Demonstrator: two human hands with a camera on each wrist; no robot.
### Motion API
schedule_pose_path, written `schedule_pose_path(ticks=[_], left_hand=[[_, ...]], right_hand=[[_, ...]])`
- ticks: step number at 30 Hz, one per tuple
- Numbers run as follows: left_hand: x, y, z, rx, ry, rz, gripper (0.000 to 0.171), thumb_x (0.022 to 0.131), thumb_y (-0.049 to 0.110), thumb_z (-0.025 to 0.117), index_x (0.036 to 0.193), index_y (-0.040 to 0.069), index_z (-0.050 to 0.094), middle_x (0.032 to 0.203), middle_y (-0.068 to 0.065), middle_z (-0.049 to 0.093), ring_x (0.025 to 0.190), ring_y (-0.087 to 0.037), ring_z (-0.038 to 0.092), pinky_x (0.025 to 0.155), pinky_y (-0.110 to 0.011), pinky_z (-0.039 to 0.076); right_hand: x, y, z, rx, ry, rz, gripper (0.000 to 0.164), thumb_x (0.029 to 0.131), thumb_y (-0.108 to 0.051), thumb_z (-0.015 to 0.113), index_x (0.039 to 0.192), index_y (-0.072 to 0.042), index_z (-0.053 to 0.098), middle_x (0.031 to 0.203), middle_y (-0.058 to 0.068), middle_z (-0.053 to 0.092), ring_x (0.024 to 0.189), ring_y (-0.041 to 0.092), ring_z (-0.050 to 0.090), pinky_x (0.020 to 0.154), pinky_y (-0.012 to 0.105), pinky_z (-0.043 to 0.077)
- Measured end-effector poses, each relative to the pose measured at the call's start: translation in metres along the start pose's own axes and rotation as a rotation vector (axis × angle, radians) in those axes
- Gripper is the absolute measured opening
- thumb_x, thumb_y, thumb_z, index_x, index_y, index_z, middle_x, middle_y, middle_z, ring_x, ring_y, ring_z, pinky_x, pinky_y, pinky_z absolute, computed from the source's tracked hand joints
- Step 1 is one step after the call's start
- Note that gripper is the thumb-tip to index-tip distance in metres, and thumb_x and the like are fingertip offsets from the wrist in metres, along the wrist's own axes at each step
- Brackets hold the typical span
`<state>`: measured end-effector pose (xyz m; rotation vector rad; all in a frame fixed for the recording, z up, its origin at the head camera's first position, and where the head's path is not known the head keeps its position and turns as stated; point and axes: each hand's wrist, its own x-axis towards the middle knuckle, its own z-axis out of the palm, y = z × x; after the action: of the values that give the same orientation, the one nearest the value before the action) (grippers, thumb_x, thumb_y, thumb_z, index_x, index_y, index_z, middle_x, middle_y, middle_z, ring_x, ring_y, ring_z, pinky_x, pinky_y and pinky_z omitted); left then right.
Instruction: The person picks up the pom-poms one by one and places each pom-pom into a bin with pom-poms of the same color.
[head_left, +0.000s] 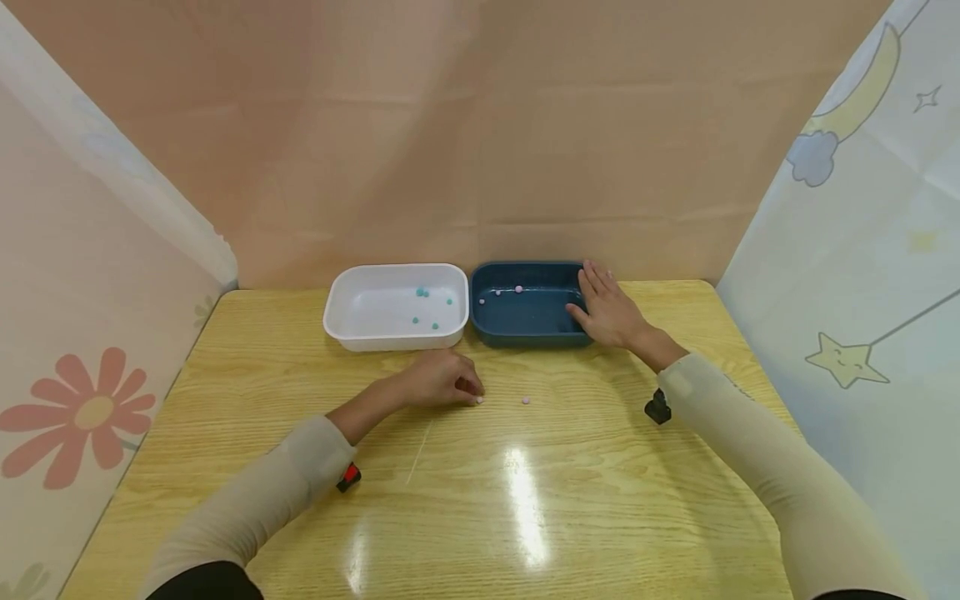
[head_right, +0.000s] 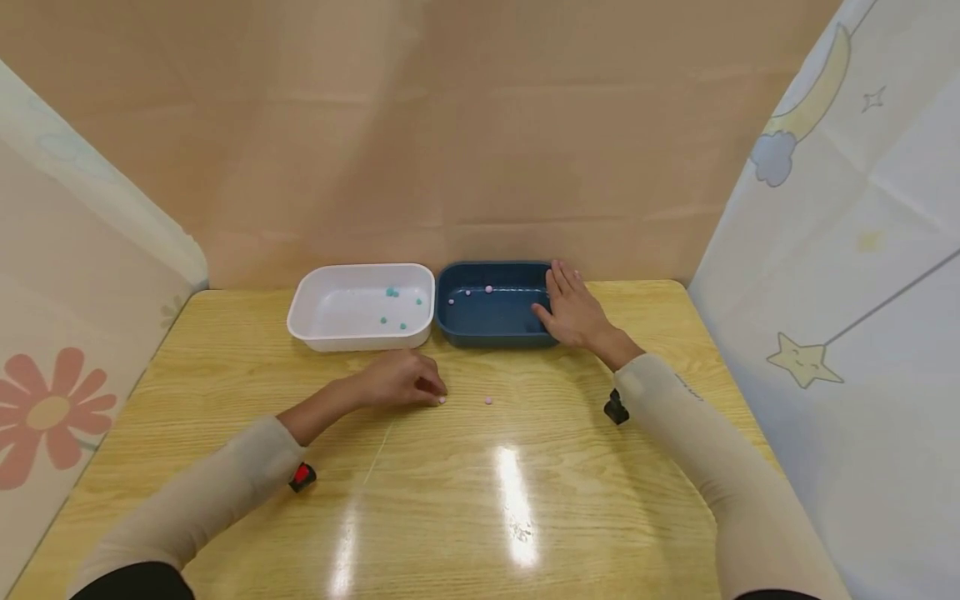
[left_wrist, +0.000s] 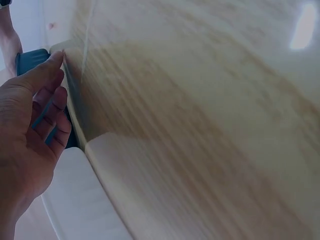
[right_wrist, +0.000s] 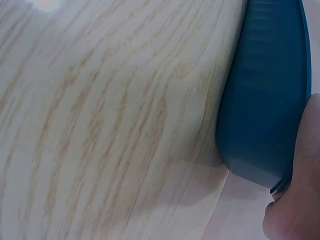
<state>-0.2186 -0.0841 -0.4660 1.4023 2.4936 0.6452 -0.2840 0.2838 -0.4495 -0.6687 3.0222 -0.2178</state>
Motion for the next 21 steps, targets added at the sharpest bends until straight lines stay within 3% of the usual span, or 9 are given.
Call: schedule_pose_path(ticks=[21], left_hand=[[0.0017,-0.0028,0.0053,-0.033,0.015,0.014,0.007,0.094,0.024,0.083,0.099,0.019,0.086,0.091,0.01,0.077,0.076,0.002,0.061,0.07,-0.02,0.052]], right_hand=[[0.0003,-0.0002,0.0003,0.003,-0.005,0.006,0.078,0.115,-0.042,0.038,0.164,0.012,0.009,0.175,0.028,-0.003,0.163,0.043,-0.003,0.131,0.055,0.0]])
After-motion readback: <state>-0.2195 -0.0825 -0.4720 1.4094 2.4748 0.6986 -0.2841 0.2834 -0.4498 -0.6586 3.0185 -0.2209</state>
